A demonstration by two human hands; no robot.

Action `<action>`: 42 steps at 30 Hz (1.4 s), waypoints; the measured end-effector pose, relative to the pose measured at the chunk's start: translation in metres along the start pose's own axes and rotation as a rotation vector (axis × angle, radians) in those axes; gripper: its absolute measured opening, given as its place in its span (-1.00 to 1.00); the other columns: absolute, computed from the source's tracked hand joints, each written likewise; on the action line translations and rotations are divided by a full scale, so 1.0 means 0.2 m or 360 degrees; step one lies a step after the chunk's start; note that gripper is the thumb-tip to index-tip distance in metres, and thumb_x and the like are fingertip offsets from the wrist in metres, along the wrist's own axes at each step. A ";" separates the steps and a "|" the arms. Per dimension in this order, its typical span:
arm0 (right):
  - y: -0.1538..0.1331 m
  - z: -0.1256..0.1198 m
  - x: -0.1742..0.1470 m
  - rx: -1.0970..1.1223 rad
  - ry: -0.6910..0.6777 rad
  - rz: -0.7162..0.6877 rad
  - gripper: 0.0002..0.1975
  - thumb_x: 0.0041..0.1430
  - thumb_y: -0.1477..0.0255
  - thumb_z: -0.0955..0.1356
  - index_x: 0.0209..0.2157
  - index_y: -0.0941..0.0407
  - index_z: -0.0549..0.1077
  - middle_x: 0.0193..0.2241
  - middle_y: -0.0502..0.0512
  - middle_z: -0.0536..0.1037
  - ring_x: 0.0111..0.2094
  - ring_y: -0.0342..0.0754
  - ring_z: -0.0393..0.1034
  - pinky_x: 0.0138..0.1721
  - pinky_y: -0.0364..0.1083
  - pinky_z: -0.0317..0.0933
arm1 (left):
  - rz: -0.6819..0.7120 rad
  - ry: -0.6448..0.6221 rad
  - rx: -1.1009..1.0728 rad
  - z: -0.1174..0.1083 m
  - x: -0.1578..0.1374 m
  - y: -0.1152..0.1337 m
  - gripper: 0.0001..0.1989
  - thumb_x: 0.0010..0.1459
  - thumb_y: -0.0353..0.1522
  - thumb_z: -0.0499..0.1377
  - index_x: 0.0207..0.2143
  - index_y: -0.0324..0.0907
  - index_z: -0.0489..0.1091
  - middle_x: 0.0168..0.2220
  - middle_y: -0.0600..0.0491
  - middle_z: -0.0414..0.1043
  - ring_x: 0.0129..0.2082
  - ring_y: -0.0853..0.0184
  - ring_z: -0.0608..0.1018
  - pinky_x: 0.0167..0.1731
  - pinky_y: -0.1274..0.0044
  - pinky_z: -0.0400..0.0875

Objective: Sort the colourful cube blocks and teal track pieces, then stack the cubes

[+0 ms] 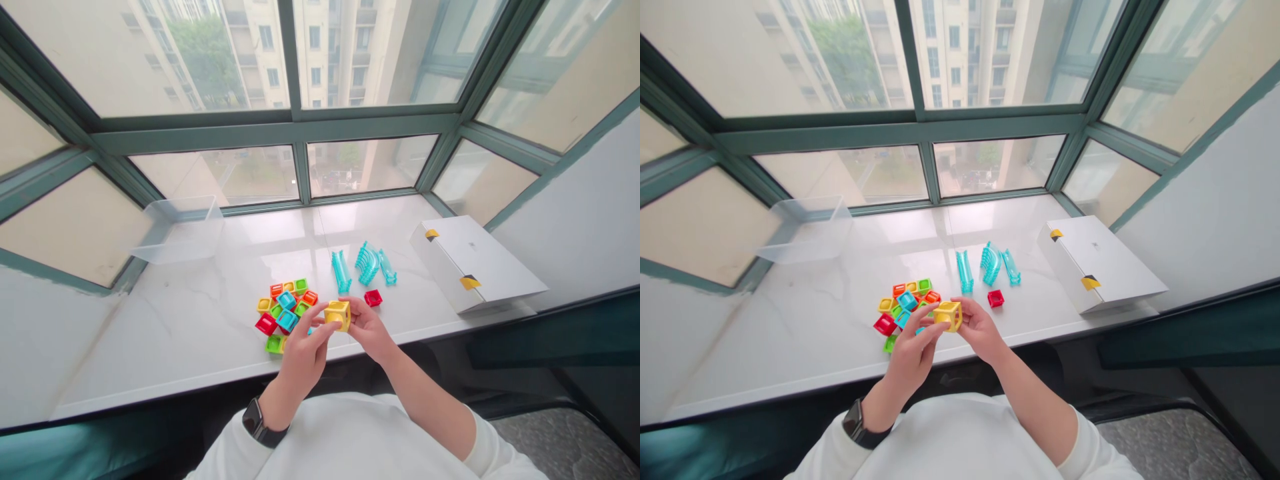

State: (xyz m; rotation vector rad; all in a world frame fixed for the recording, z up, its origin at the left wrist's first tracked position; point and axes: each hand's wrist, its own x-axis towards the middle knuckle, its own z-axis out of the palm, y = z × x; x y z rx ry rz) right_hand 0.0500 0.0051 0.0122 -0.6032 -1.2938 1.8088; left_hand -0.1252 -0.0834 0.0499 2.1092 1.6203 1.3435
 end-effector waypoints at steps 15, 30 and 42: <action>-0.03 0.00 0.00 -0.0059 0.0001 -0.0051 -0.46 0.22 0.27 0.53 0.21 -0.09 0.46 0.07 0.13 0.53 -0.04 0.02 0.52 0.07 0.07 0.45 | -0.0390 -0.0111 -0.0279 0.02 0.02 0.00 -0.73 0.45 -0.39 0.01 0.03 -0.08 0.47 0.23 -0.16 0.40 0.17 0.15 0.54 0.07 0.29 0.58; 0.04 -0.18 0.00 -0.1211 0.0090 -0.0118 -0.47 0.22 0.46 0.43 0.22 -0.08 0.44 0.15 0.14 0.51 -0.08 0.03 0.53 0.05 0.13 0.46 | -0.0971 -0.0122 -0.0658 0.19 -0.06 -0.15 -0.45 0.31 -0.28 0.24 0.29 -0.04 0.19 0.22 -0.17 0.40 -0.08 0.27 0.64 -0.17 0.39 0.61; 0.31 -0.42 0.08 -0.1823 0.0209 0.0151 -0.43 0.17 0.67 0.30 0.19 0.04 0.45 0.20 0.19 0.50 0.22 0.12 0.41 0.26 0.18 0.32 | -0.1340 -0.0319 -0.0982 0.54 -0.12 -0.27 -0.59 0.25 -0.39 0.26 0.15 -0.14 0.38 0.23 -0.22 0.44 0.15 0.13 0.58 0.07 0.25 0.55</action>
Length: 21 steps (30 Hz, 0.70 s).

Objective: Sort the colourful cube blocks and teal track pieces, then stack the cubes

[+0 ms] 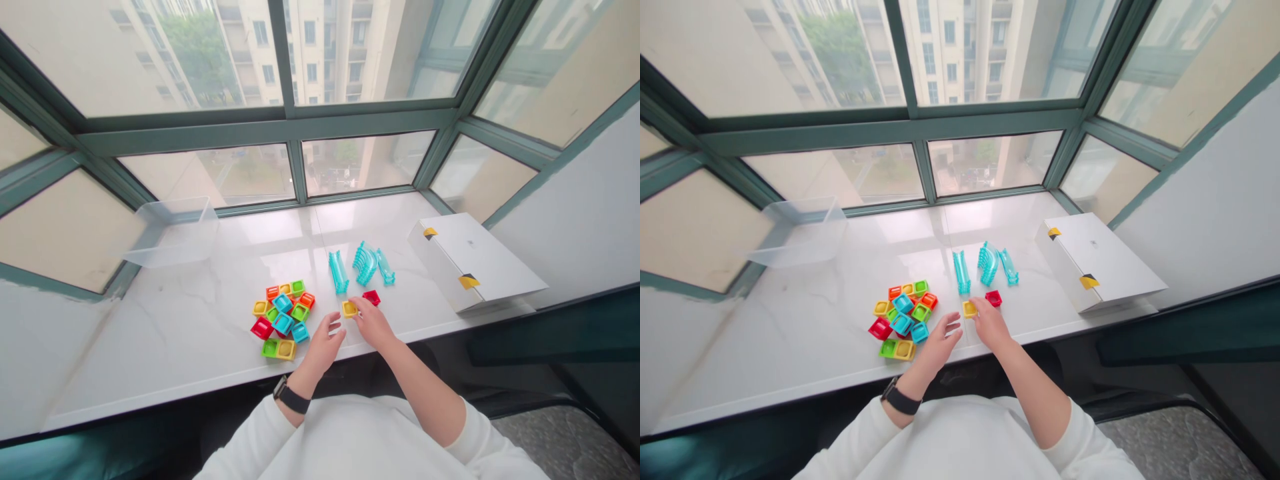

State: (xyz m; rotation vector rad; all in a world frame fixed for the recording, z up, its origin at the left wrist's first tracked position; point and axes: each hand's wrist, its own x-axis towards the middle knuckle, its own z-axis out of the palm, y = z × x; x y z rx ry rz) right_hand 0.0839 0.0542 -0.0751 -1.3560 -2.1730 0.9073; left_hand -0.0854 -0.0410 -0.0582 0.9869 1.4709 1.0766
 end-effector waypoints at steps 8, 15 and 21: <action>0.04 0.10 0.08 -0.0025 0.0054 0.0023 -0.42 0.15 0.71 0.29 0.18 0.06 0.48 0.21 0.22 0.50 0.24 0.12 0.40 0.30 0.16 0.27 | 0.0309 -0.0026 0.0400 0.09 0.12 -0.11 -0.43 0.26 -0.41 0.18 0.31 -0.16 0.25 0.33 -0.23 0.30 0.31 0.08 0.42 0.24 0.16 0.42; 0.02 0.08 0.07 -0.0052 0.0020 0.0009 -0.45 0.21 0.68 0.25 0.19 0.08 0.48 0.22 0.24 0.49 0.26 0.13 0.39 0.30 0.17 0.26 | 0.0487 -0.0040 0.0952 0.11 0.17 -0.16 -0.40 0.24 -0.43 0.16 0.33 -0.15 0.27 0.34 -0.24 0.26 0.36 -0.01 0.35 0.34 0.06 0.26; 0.07 -0.10 0.04 -0.0193 0.0398 -0.0060 -0.56 0.27 0.56 0.28 0.14 0.07 0.51 0.09 0.25 0.54 0.13 0.20 0.40 0.24 0.23 0.27 | 0.0498 -0.0090 0.1223 0.11 0.16 -0.15 -0.37 0.26 -0.43 0.13 0.38 -0.16 0.21 0.32 -0.29 0.28 0.28 -0.03 0.41 0.25 0.10 0.34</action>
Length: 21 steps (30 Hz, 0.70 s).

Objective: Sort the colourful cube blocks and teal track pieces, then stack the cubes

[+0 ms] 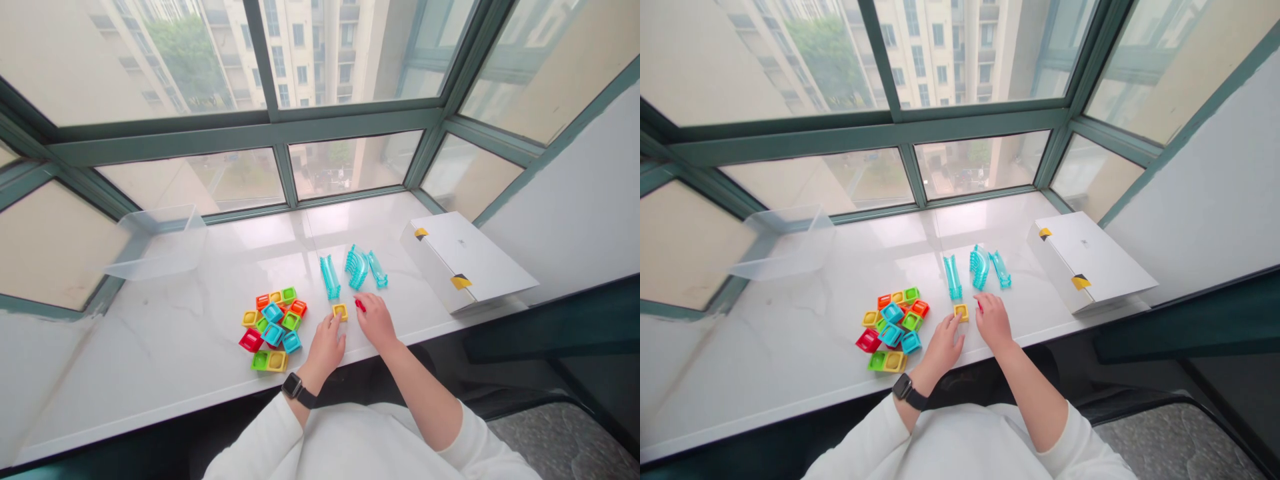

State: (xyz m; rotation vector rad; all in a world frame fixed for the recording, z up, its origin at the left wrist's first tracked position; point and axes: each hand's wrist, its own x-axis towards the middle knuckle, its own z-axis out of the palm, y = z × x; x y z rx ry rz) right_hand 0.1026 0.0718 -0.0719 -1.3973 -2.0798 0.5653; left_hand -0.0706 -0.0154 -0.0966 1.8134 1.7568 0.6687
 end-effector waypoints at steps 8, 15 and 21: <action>0.18 0.02 0.03 -0.0091 -0.0107 0.0182 -0.57 0.30 0.39 0.35 0.18 0.07 0.49 0.20 0.26 0.42 0.19 0.18 0.39 0.21 0.13 0.31 | -0.0023 -0.0169 0.0451 -0.07 0.00 0.10 -0.31 0.26 -0.47 0.11 0.43 -0.18 0.12 0.13 -0.26 0.42 0.04 -0.01 0.50 0.02 0.23 0.43; 0.19 0.01 0.00 -0.0077 -0.0122 0.0251 -0.60 0.31 0.38 0.36 0.16 0.04 0.50 0.18 0.22 0.44 0.12 0.13 0.46 0.12 0.06 0.38 | 0.0003 -0.0212 0.0716 -0.08 0.01 0.12 -0.29 0.28 -0.46 0.14 0.44 -0.17 0.06 0.09 -0.21 0.44 0.01 0.03 0.51 -0.06 0.31 0.43; 0.20 0.01 0.00 -0.0094 -0.0124 0.0272 -0.59 0.30 0.39 0.37 0.17 0.05 0.50 0.21 0.22 0.42 0.15 0.12 0.44 0.16 0.07 0.36 | 0.0008 -0.0239 0.0865 -0.10 0.02 0.13 -0.31 0.31 -0.42 0.14 0.44 -0.16 0.04 0.10 -0.17 0.44 0.00 0.09 0.51 -0.06 0.35 0.42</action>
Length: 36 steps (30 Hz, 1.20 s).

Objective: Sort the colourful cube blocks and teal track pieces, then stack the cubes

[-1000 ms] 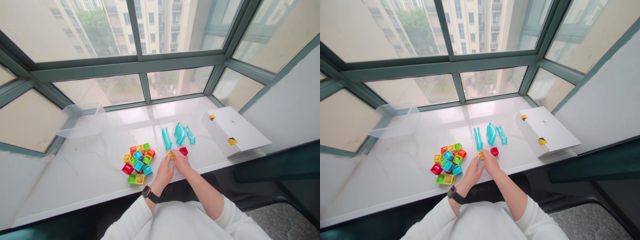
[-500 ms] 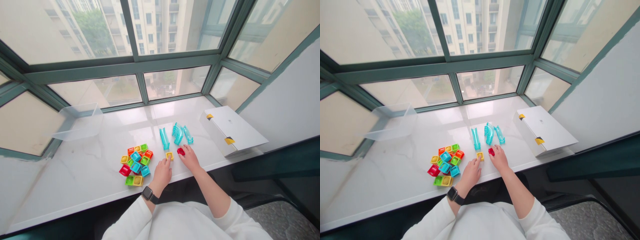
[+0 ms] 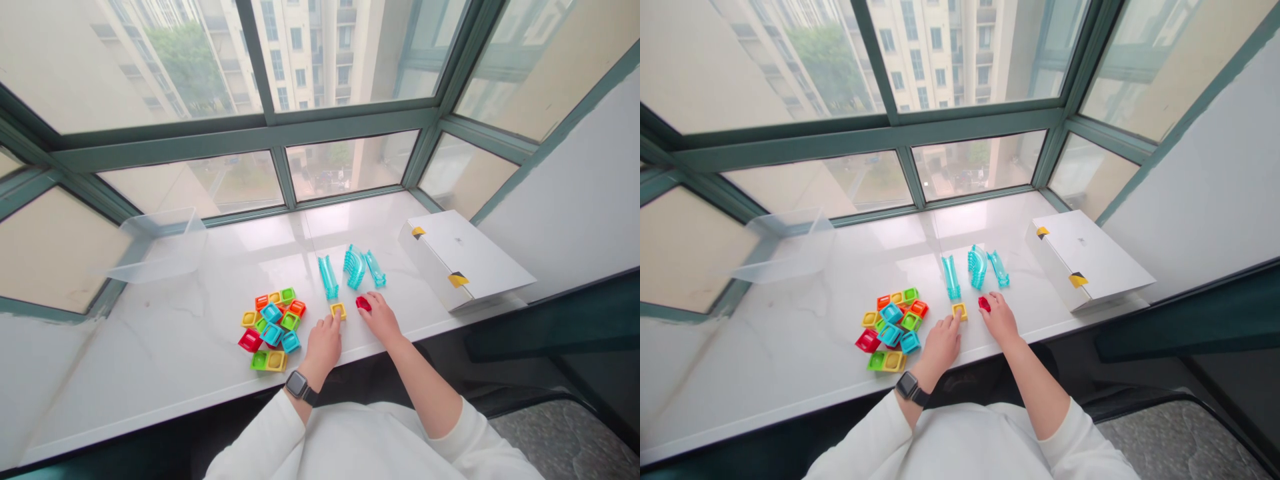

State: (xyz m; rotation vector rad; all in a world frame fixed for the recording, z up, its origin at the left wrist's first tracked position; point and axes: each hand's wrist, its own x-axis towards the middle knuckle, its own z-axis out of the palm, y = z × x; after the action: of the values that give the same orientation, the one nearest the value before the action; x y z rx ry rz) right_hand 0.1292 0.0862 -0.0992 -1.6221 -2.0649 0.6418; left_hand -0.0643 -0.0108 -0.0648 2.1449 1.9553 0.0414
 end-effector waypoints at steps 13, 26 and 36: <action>0.01 0.01 0.00 -0.0021 -0.0002 0.0002 -0.60 0.32 0.37 0.36 0.17 0.04 0.50 0.22 0.23 0.41 0.17 0.14 0.44 0.16 0.08 0.37 | 0.0023 0.0017 -0.0047 0.00 -0.01 -0.02 -0.27 0.30 -0.40 0.14 0.46 -0.19 0.00 0.12 -0.18 0.42 0.00 0.08 0.49 -0.06 0.33 0.42; -0.02 0.02 0.00 0.0001 -0.0005 -0.0011 -0.61 0.30 0.37 0.37 0.15 0.03 0.49 0.17 0.21 0.43 0.12 0.11 0.46 0.10 0.05 0.39 | 0.0015 0.0034 -0.0026 0.01 0.01 -0.02 -0.30 0.31 -0.40 0.14 0.44 -0.18 0.03 0.07 -0.17 0.43 -0.01 0.09 0.50 -0.09 0.34 0.42; -0.02 0.03 0.01 -0.0017 -0.0008 -0.0005 -0.61 0.30 0.36 0.37 0.15 0.03 0.48 0.18 0.20 0.42 0.14 0.11 0.44 0.12 0.04 0.37 | -0.0007 0.0020 0.0018 -0.02 0.02 -0.01 -0.31 0.31 -0.41 0.13 0.44 -0.18 0.03 0.05 -0.17 0.44 -0.02 0.10 0.50 -0.12 0.37 0.40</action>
State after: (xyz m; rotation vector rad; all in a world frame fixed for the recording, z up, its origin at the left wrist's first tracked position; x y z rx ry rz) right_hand 0.1232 0.0863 -0.1017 -1.6241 -2.0773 0.6352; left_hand -0.0671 -0.0053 -0.0620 2.1528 1.9715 0.0429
